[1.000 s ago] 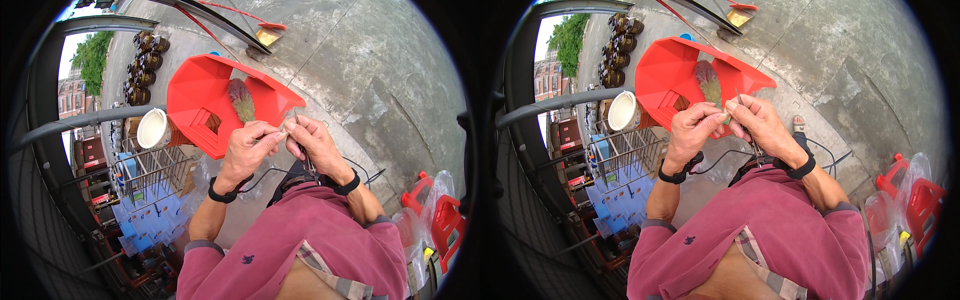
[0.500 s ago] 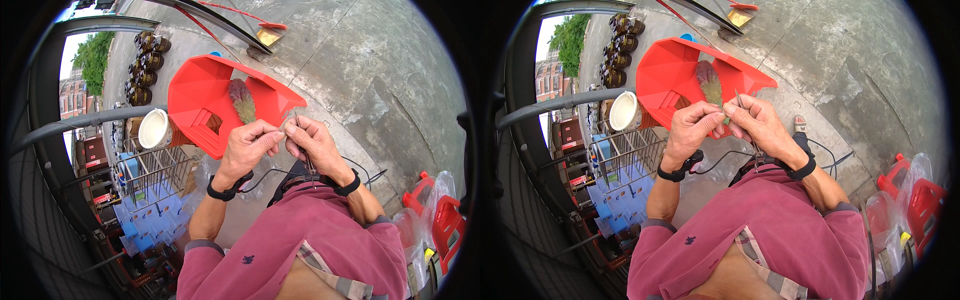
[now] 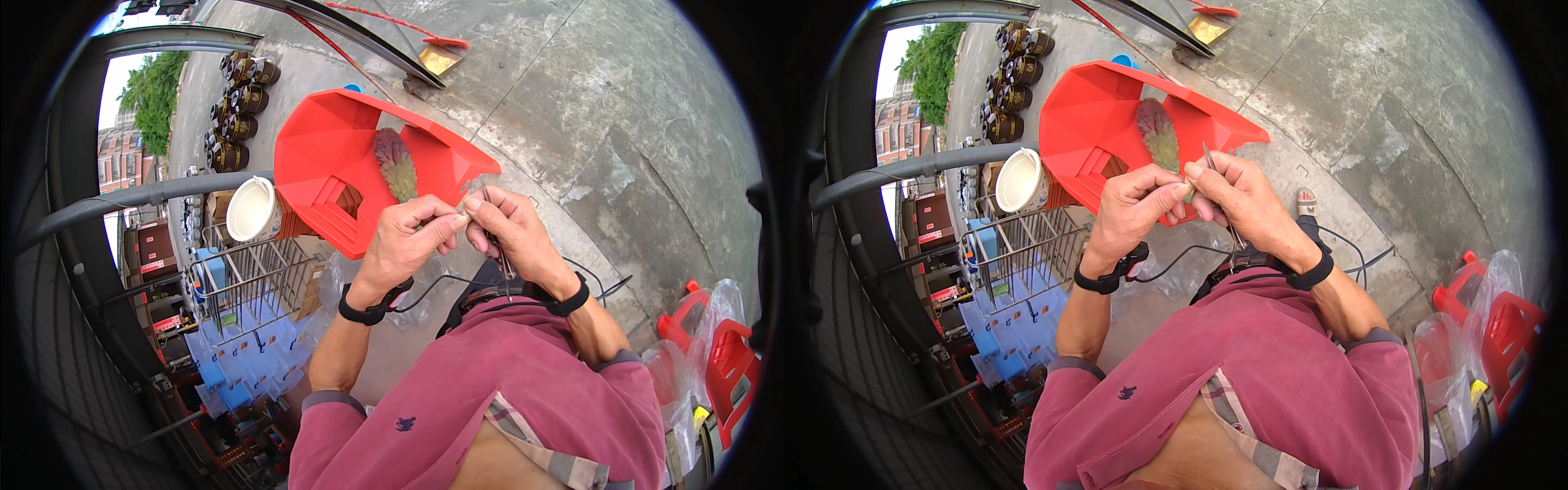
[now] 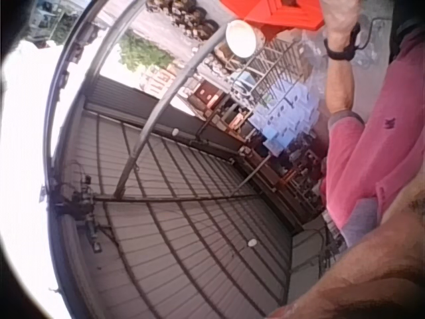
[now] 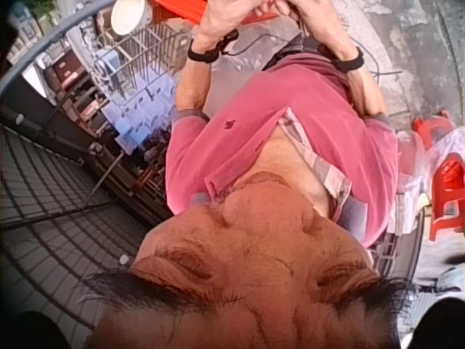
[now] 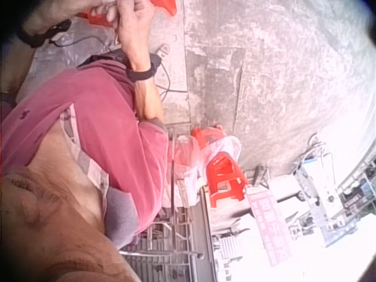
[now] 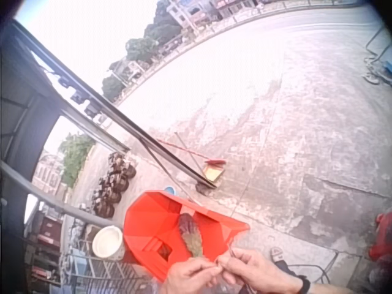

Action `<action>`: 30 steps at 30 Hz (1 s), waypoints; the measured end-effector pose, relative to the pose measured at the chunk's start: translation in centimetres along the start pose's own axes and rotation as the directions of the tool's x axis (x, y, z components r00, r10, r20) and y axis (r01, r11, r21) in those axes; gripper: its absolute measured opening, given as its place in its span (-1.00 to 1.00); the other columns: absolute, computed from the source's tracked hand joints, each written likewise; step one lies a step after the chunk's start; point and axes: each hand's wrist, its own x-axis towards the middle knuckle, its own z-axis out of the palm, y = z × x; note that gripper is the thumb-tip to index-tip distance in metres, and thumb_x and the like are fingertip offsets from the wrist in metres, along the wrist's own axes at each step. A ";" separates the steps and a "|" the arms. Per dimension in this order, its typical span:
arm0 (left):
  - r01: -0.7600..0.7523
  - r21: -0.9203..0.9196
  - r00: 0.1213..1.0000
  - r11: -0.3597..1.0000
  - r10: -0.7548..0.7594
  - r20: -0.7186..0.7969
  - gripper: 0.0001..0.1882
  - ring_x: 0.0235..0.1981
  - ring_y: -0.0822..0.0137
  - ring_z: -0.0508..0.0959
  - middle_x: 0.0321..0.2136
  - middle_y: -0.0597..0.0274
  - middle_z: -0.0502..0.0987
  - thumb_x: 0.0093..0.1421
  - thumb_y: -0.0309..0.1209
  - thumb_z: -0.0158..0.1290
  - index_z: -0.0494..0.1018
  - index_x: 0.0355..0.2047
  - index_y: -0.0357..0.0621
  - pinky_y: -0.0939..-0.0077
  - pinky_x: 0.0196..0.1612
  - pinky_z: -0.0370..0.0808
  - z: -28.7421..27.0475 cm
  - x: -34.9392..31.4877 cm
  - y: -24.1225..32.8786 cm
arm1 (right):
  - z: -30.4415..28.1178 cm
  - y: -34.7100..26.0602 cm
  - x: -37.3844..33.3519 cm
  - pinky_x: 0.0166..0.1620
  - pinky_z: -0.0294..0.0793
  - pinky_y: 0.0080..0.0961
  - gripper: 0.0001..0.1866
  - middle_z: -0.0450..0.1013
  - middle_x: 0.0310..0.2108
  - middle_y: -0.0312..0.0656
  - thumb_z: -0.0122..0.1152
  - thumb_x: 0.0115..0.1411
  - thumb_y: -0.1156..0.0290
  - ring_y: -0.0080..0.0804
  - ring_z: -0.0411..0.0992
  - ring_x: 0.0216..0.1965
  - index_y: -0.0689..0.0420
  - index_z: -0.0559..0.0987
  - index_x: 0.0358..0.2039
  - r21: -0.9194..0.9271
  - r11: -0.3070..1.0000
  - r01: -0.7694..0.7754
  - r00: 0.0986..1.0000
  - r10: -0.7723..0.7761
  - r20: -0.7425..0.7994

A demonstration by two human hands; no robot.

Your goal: The person repeatedly inserts a small white cylindrical object into a thin wire and twists the wire to secure it. The hands work continuously with the same small components throughout the clip.

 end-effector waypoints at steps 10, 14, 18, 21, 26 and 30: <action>0.034 -0.098 0.997 0.995 -0.027 0.069 -0.80 -0.43 0.47 0.63 -0.43 0.23 0.66 0.49 -0.38 0.15 0.61 -0.16 -0.31 0.57 -0.36 0.58 -0.4 0.5 -0.6 | -0.3 -0.1 -0.1 -0.51 0.18 -0.69 -0.66 0.46 -0.57 -0.38 0.10 0.56 0.11 -0.73 0.25 -0.60 0.13 0.60 -0.18 0.028 1.000 -0.010 1.000 0.009 0.019; 0.037 -0.196 0.995 0.980 -0.018 0.098 -0.78 -0.43 0.43 0.62 -0.44 0.21 0.65 0.52 -0.36 0.10 0.61 -0.15 -0.31 0.54 -0.36 0.57 -0.4 0.6 -1.2 | -0.4 -0.2 0.0 -0.50 0.20 -0.71 -0.65 0.47 -0.54 -0.41 0.12 0.55 0.09 -0.74 0.29 -0.56 0.12 0.61 -0.16 0.061 0.998 -0.010 1.000 0.008 0.030; 0.036 -0.296 0.995 0.954 -0.006 0.099 -0.74 -0.41 0.42 0.62 -0.43 0.20 0.63 0.55 -0.34 0.05 0.60 -0.15 -0.30 0.53 -0.35 0.57 -0.1 0.9 -2.0 | -0.5 -0.2 0.1 -0.49 0.20 -0.71 -0.68 0.47 -0.53 -0.39 0.13 0.55 0.14 -0.72 0.33 -0.53 0.16 0.61 -0.13 0.128 0.992 -0.005 0.999 -0.002 0.053; 0.045 -0.338 0.995 0.940 -0.012 0.099 -0.73 -0.40 0.45 0.60 -0.42 0.22 0.62 0.56 -0.32 0.04 0.59 -0.15 -0.30 0.54 -0.34 0.57 0.0 1.0 -2.3 | -0.3 -0.3 0.1 -0.49 0.21 -0.71 -0.72 0.47 -0.52 -0.38 0.15 0.54 0.20 -0.72 0.35 -0.52 0.18 0.60 -0.10 0.138 0.990 -0.003 1.000 -0.002 0.032; 0.025 -0.303 0.996 0.953 0.004 0.093 -0.73 -0.42 0.43 0.59 -0.42 0.18 0.63 0.56 -0.32 0.03 0.57 -0.15 -0.30 0.53 -0.33 0.56 0.0 1.1 -2.4 | -0.2 -0.2 0.3 -0.53 0.16 -0.75 -0.78 0.44 -0.54 -0.45 0.23 0.52 0.24 -0.80 0.24 -0.59 0.14 0.58 -0.11 0.120 0.993 0.006 1.000 -0.008 0.014; 0.004 -0.273 0.997 0.962 0.017 0.076 -0.74 -0.43 0.44 0.59 -0.42 0.18 0.63 0.56 -0.32 0.03 0.57 -0.16 -0.30 0.54 -0.34 0.55 0.1 1.1 -2.4 | -0.3 0.1 0.5 -0.53 0.16 -0.75 -0.77 0.44 -0.53 -0.45 0.25 0.51 0.21 -0.80 0.25 -0.58 0.12 0.57 -0.12 0.120 0.993 0.021 0.999 -0.025 0.035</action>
